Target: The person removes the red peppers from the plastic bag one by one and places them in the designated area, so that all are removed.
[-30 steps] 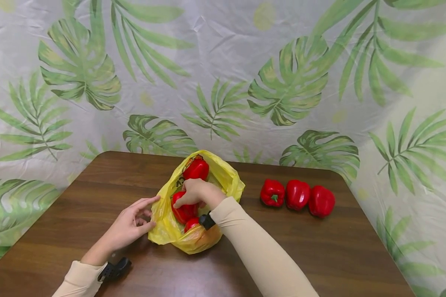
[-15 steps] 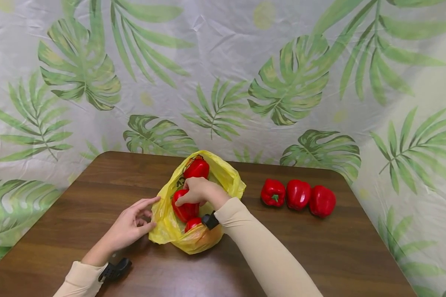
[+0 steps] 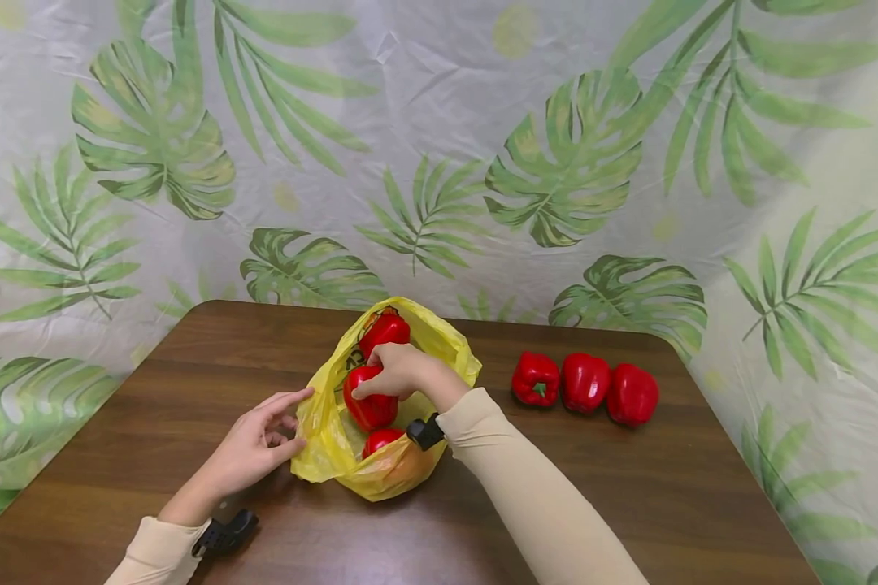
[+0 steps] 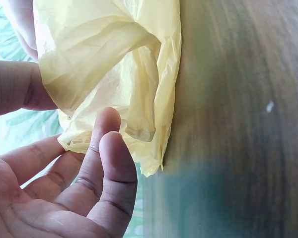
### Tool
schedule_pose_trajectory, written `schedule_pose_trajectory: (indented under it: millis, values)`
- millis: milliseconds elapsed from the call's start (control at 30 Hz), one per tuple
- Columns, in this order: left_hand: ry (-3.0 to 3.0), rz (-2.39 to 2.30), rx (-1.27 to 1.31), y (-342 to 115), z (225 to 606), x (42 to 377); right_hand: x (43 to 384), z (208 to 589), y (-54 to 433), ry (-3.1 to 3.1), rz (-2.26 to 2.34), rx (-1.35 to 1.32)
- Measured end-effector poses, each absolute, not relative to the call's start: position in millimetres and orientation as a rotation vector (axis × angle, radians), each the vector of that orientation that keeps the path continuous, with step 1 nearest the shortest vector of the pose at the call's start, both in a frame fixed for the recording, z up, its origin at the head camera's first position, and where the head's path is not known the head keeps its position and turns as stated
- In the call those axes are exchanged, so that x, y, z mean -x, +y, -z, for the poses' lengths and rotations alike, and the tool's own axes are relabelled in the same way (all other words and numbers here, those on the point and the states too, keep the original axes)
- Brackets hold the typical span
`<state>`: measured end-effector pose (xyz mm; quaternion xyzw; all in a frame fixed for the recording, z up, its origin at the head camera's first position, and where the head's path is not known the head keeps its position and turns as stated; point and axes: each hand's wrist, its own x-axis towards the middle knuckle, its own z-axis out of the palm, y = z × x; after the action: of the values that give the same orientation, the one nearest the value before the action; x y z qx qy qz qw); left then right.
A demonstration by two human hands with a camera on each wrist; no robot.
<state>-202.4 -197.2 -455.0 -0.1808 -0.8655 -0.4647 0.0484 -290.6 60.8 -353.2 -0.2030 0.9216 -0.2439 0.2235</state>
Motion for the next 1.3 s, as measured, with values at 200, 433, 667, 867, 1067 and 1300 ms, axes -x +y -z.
schedule_pose_trajectory:
  millis: [200,433,667,867,1067,1300]
  values:
    - [-2.629,1.417,0.559,-197.9,454.4,202.0,289.2,348.9,65.6,2.539,0.702,0.573]
    - [-2.633,1.426,0.554,-198.2,454.5,202.4,288.0,349.8,73.3,2.55,0.733,0.589]
    - [-2.633,1.434,0.545,-197.5,453.2,201.4,284.4,349.6,83.3,2.544,0.789,0.577]
    - [-2.636,1.426,0.547,-197.8,454.4,201.9,282.5,351.6,94.0,2.532,0.884,0.556]
    - [-2.647,1.422,0.542,-197.5,456.3,202.6,278.6,352.0,107.3,2.522,0.982,0.555]
    - [-2.619,1.428,0.564,-197.8,454.8,201.3,272.2,348.5,122.5,2.547,1.074,0.503]
